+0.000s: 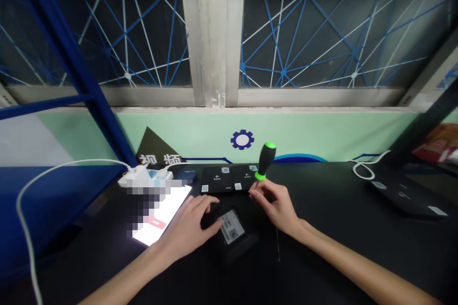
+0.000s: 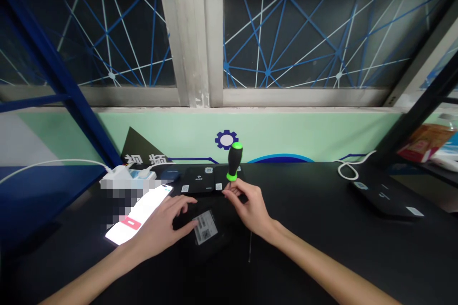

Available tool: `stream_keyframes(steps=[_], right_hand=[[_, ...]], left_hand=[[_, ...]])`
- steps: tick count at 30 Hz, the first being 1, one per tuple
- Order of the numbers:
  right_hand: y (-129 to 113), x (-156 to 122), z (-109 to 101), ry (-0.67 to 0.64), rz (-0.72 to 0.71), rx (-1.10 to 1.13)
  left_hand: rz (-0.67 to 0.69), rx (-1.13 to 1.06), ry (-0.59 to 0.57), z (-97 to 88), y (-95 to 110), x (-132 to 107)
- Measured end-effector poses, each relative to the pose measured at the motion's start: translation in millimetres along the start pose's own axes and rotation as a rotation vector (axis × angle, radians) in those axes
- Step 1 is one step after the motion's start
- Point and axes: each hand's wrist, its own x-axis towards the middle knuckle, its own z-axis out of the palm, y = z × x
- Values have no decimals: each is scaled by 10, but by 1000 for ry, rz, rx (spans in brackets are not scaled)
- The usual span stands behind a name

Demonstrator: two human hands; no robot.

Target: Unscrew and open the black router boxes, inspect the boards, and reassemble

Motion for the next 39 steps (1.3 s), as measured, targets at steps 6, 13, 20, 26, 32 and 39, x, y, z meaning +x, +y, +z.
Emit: stream_keyframes(steps=[6, 13, 20, 26, 32, 39], right_hand=[[109, -182, 53, 21, 41, 105], [104, -202, 113, -55, 5, -5], [65, -130, 121, -75, 2, -46], [83, -98, 166, -123, -11, -76], [80, -89, 194, -140, -56, -102], [82, -154, 178, -157, -105, -90]], left_hand=[[-104, -121, -132, -20, 27, -15], [41, 12, 63, 18, 43, -13], [147, 58, 7, 94, 26, -29], [133, 31, -26, 113, 21, -25], [129, 14, -43, 91, 46, -17], [136, 36, -26, 70, 50, -28]])
